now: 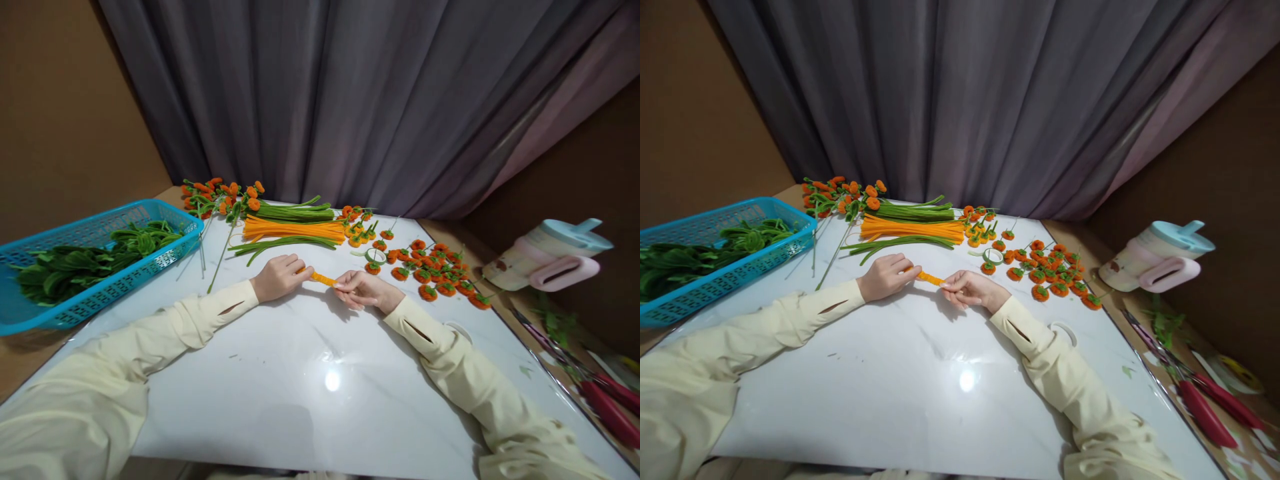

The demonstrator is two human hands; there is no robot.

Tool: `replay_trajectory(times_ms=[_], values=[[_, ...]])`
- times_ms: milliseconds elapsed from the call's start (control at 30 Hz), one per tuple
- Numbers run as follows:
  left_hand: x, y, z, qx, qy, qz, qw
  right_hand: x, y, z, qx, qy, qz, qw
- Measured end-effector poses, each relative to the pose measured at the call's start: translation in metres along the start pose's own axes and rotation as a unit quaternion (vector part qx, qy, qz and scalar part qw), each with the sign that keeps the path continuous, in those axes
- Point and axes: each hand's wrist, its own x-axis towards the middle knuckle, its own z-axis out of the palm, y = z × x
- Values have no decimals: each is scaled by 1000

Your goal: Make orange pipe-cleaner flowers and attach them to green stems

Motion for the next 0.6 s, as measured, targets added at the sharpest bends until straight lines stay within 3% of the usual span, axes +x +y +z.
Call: replay_trajectory(times_ms=[133, 200, 300, 367, 500, 533, 600], values=[[-1, -2, 1, -30, -21, -49, 998, 1, -1, 8, -3, 27, -24, 999], [0, -3, 1, -93, -13, -90, 991, 3, -1, 13, 1, 56, -45, 997], [7, -3, -2, -252, 40, -193, 947, 5, 1, 18, 0, 96, -71, 993], [14, -2, -3, -395, 79, -293, 867, 7, 3, 21, -3, 114, -79, 990], [27, 1, -5, -652, 97, -447, 605, 11, 5, 30, -5, 139, -99, 985], [30, 1, -5, -682, 102, -462, 558, 11, 6, 33, -9, 140, -106, 984], [33, 1, -7, -715, 121, -476, 499, 13, 7, 38, -21, 144, -119, 982]])
